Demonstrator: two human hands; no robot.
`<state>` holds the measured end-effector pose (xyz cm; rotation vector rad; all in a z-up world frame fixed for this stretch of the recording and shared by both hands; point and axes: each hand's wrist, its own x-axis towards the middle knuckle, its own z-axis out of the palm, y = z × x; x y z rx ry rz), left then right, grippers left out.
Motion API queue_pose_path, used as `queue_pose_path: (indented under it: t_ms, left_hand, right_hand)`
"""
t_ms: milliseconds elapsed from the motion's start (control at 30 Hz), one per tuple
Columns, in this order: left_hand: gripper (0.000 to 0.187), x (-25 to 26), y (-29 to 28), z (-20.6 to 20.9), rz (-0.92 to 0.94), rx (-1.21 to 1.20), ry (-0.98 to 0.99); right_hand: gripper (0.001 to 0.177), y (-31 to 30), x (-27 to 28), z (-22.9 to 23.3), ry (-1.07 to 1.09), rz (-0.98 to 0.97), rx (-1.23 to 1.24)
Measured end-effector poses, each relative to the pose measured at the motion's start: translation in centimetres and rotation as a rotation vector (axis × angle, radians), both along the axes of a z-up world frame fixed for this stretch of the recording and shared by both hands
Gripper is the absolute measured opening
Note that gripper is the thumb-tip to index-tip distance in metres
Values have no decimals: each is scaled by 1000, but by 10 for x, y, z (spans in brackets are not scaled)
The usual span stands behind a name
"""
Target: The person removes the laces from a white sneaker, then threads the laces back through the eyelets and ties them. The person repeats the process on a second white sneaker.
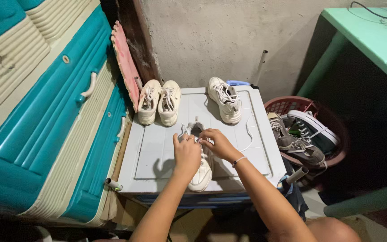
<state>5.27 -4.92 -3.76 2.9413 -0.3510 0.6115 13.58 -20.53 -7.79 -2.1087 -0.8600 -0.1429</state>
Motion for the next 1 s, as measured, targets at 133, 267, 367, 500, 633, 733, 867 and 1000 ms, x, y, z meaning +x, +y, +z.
queue_pose_path:
  t_ms: [133, 267, 367, 500, 633, 733, 867, 1000]
  left_hand:
    - [12, -17, 7, 17, -150, -270, 151]
    - [18, -63, 57, 37, -534, -767, 300]
    - [20, -106, 116, 36, -836, -1136, 427]
    - [25, -120, 148, 14, -906, -1354, 408]
    - [25, -116, 156, -6, -532, -1607, 374]
    - [14, -81, 153, -9, -317, -1755, 155]
    - [14, -23, 140, 10, -127, -1509, 177]
    - [10, 6, 136, 60, -274, -1282, 97]
  right_hand:
    - [20, 1, -3, 1, -58, 0, 26]
    - [17, 0, -3, 3, -3, -12, -19]
    - [17, -1, -5, 1, 71, 16, -16]
    - [26, -3, -8, 2, 166, 76, 71]
    - [37, -4, -6, 3, 359, 22, 131]
    - [46, 1, -4, 3, 287, -29, -24]
    - [20, 4, -7, 0, 136, 83, -15]
    - [20, 7, -4, -2, 274, 130, 68]
